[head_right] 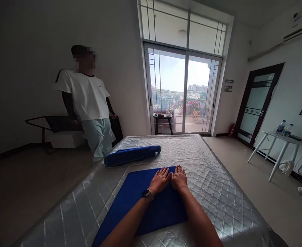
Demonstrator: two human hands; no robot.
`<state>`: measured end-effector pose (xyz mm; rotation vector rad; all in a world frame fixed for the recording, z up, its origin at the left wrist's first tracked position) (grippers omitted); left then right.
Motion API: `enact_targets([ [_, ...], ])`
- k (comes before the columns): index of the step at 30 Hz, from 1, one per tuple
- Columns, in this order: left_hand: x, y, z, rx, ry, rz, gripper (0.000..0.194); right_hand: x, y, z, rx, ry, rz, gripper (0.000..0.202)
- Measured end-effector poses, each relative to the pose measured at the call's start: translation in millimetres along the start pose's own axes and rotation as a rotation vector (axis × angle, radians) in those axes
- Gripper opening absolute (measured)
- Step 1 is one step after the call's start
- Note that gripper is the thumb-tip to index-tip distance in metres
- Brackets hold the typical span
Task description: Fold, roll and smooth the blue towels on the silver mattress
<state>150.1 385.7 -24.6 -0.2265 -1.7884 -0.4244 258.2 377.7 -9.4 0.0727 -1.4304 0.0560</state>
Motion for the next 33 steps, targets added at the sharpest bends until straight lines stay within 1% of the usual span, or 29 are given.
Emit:
enact_targets([
  [1,0.3,-5.0,11.8,0.021,0.002,-0.003,0.060,-0.1,0.3,0.0,-0.008,-0.001,-0.001,0.064],
  [2,1.7,-11.7,27.7,0.059,0.005,-0.006,0.061,0.3,0.2,0.2,-0.016,-0.001,-0.003,0.064],
  [3,4.3,-20.1,47.3,0.115,0.011,-0.013,0.063,0.9,-0.1,0.6,-0.022,-0.001,-0.005,0.064],
  [6,17.0,-51.2,114.7,0.310,0.034,-0.059,0.067,4.1,-2.8,2.3,-0.029,-0.002,-0.007,0.064],
  [8,26.1,-70.6,150.7,0.370,0.045,-0.091,0.068,6.5,-5.2,3.1,-0.032,-0.006,-0.004,0.064],
  [9,29.9,-78.6,164.3,0.393,0.043,-0.104,0.069,7.8,-6.3,3.4,-0.033,-0.009,-0.001,0.064],
  [11,35.3,-90.5,182.3,0.447,0.022,-0.116,0.073,10.2,-8.1,4.0,-0.035,-0.023,0.006,0.064],
  [13,38.6,-97.2,188.6,0.499,-0.011,-0.126,0.079,12.7,-8.7,4.8,-0.037,-0.045,0.015,0.064],
  [16,41.7,-99.0,183.6,0.515,-0.031,-0.141,0.085,16.0,-6.9,7.8,-0.015,-0.090,0.016,0.063],
  [19,43.1,-98.3,178.6,0.503,-0.022,-0.143,0.084,15.7,-2.8,11.5,0.033,-0.122,0.008,0.062],
  [25,41.0,-99.6,179.5,0.514,-0.006,-0.090,0.084,5.2,3.0,5.9,0.009,-0.063,0.028,0.062],
  [30,39.4,-100.3,182.4,0.516,0.019,-0.048,0.083,5.2,1.8,5.3,0.007,-0.021,0.022,0.064],
  [33,44.9,-97.5,188.8,0.529,0.043,-0.011,0.081,6.0,0.8,5.6,0.007,0.006,0.011,0.064],
])
Point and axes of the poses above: each hand's wrist, its own y-axis towards the middle knuckle, its own x-axis out of the back of the hand, z = x × y, the point moved 7 cm from there along y, towards the middle knuckle, and after that the axes turned 8 degrees about -y, right-handed, at the moved point
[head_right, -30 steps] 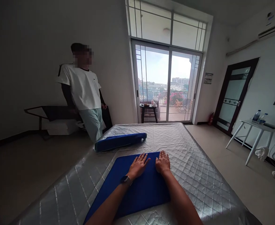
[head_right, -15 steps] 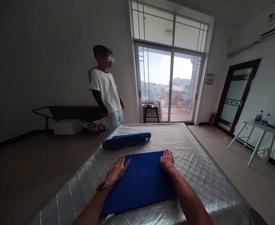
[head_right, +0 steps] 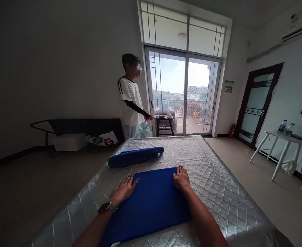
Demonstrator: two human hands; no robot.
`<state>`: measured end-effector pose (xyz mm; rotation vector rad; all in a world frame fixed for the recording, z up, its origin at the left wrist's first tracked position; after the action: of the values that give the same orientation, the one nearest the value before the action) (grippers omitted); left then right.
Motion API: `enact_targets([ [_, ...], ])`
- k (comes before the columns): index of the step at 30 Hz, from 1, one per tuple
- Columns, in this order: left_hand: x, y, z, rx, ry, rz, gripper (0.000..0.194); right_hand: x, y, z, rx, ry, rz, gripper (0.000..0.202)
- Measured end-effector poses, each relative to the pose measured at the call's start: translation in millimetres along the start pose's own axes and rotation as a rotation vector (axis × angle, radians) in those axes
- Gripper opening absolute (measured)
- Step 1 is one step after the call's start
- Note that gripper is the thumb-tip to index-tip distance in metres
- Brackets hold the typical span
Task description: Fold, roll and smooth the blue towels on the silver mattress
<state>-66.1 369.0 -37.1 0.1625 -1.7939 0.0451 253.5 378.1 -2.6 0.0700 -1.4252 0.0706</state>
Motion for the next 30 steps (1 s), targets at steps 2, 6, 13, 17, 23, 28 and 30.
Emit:
enact_targets([
  [2,10.1,4.4,-0.8,0.052,0.040,-0.011,0.082,-0.1,-0.5,0.4,0.002,0.014,-0.003,0.064],
  [6,28.6,5.1,-57.6,-0.094,0.066,-0.092,0.081,0.1,-1.4,1.1,-0.002,0.034,0.000,0.065],
  [13,-16.8,-28.7,-228.3,-0.516,-0.056,-0.019,0.068,-3.1,-1.7,-2.2,0.039,0.027,0.017,0.064],
  [17,-35.8,-30.0,-236.0,-0.463,-0.089,0.000,0.067,-4.3,-1.0,-2.4,0.058,0.020,0.005,0.062],
  [23,-24.3,-4.0,-119.4,-0.239,-0.008,-0.007,0.069,-1.5,-0.6,-0.2,0.012,0.048,-0.014,0.065],
  [28,-8.0,1.4,-31.8,-0.111,0.004,-0.046,0.078,-1.6,-1.5,-0.1,0.009,0.052,-0.010,0.065],
  [30,-4.0,-2.5,-23.4,-0.107,-0.032,-0.056,0.081,0.2,-2.6,-0.1,0.007,0.045,0.000,0.065],
])
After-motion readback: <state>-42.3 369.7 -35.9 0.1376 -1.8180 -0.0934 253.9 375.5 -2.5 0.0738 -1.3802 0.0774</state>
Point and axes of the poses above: each hand's wrist, its own y-axis towards the middle knuckle, its own x-axis out of the back of the hand, z = x × y, the point moved 7 cm from there along y, towards the middle knuckle, and after that the axes turned 8 degrees about -y, right-handed, at the moved point
